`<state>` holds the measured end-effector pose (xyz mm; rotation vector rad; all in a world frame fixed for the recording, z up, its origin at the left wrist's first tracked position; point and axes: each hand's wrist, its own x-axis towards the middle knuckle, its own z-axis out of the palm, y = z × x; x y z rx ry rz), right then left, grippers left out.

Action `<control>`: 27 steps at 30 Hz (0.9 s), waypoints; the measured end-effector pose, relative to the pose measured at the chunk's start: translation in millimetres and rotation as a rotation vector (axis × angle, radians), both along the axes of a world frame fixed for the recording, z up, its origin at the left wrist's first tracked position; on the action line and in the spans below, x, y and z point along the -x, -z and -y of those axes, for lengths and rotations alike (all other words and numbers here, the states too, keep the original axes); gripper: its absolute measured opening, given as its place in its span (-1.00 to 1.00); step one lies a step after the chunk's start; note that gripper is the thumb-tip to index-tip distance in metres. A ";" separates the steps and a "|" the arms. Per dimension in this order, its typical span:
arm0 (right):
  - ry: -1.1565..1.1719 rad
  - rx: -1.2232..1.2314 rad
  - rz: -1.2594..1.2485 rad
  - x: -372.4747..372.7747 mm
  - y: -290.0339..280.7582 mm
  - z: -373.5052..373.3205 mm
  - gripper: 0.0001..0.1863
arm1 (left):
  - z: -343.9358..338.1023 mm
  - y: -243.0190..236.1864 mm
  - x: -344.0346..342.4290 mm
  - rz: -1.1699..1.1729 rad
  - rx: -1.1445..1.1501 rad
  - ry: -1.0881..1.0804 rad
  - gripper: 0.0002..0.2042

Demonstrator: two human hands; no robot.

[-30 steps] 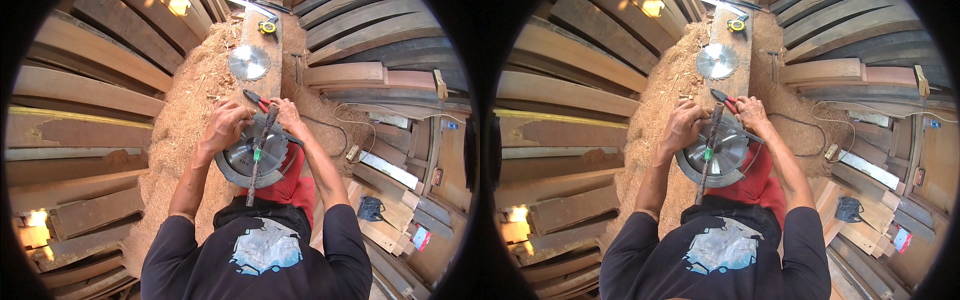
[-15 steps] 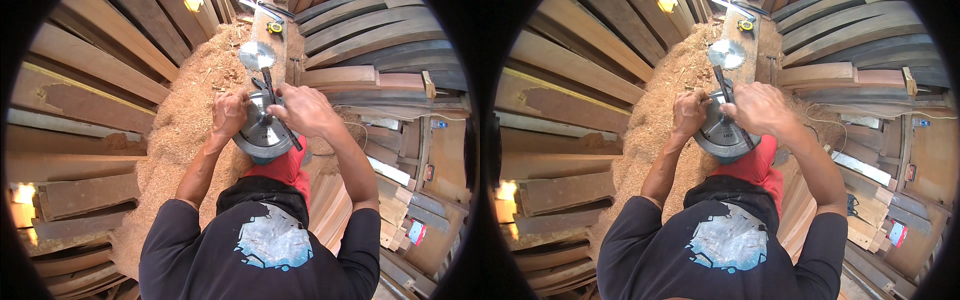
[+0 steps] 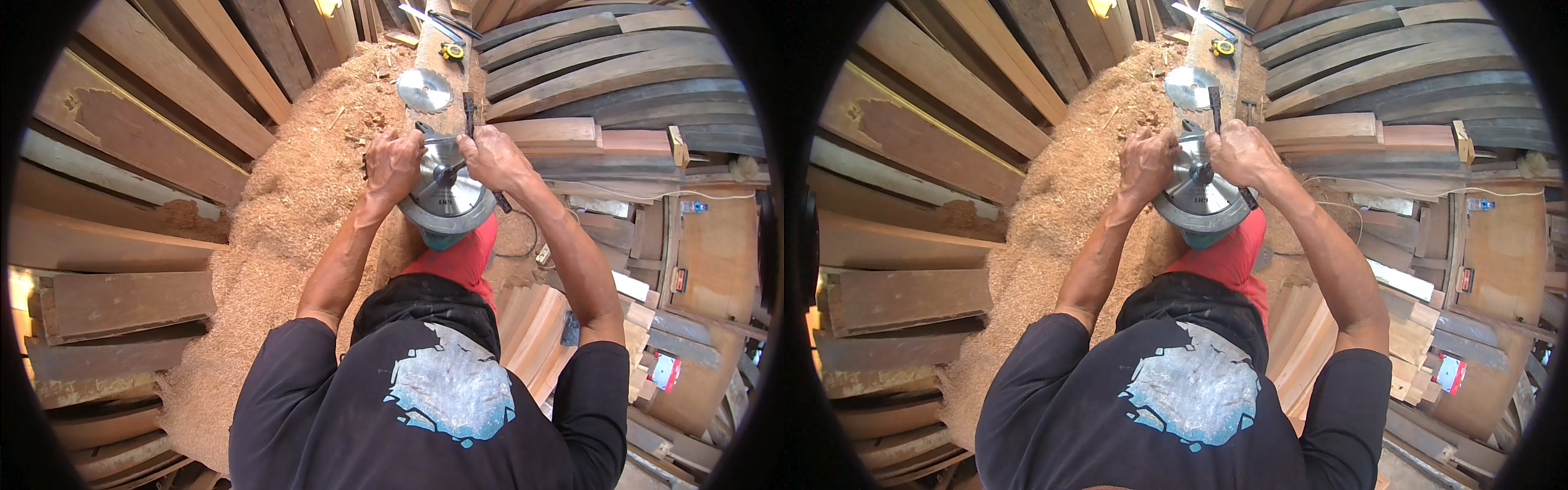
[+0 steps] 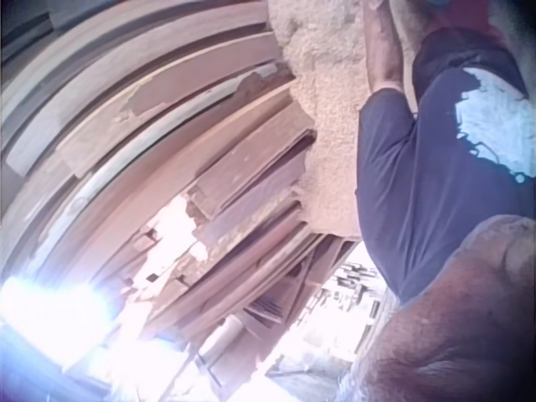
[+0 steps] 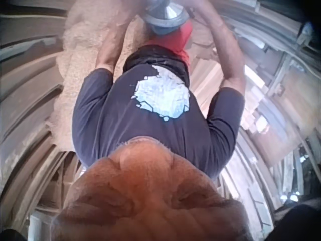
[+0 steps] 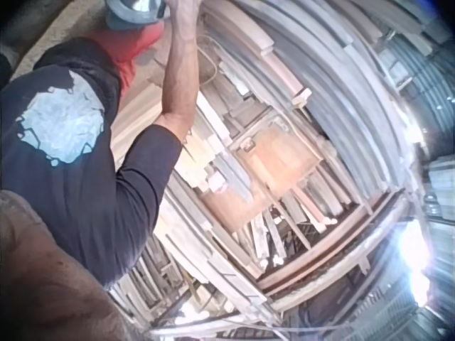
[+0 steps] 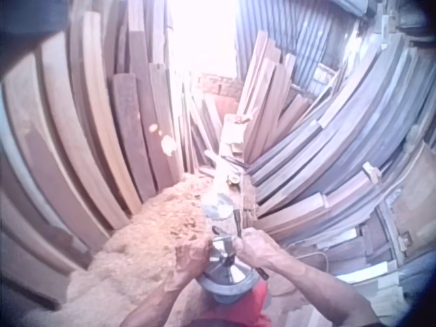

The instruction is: The person uses a wrench and pliers to adjust the blade and components of a circular saw. They tighten and loosen parts of the saw's mechanism while it rests on a wooden plank in a workshop.

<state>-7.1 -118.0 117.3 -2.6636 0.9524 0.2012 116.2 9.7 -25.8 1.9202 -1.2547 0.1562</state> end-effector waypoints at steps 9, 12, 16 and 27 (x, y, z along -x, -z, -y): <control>-0.481 0.681 0.034 39.9 -58.8 -18.4 -0.46 | -1.8 1.2 -6.6 0.006 0.065 0.067 -0.94; -0.748 0.746 0.111 36.7 -52.8 -14.6 -0.43 | -0.9 -3.3 -10.3 0.029 0.056 0.105 -0.93; -0.949 0.653 0.129 21.8 -34.2 0.7 -0.61 | 1.0 -8.9 -10.9 0.048 -0.001 0.112 -0.92; -1.058 0.427 0.249 2.8 0.4 19.8 -0.76 | 4.7 -5.9 -8.8 0.058 0.014 0.115 -0.86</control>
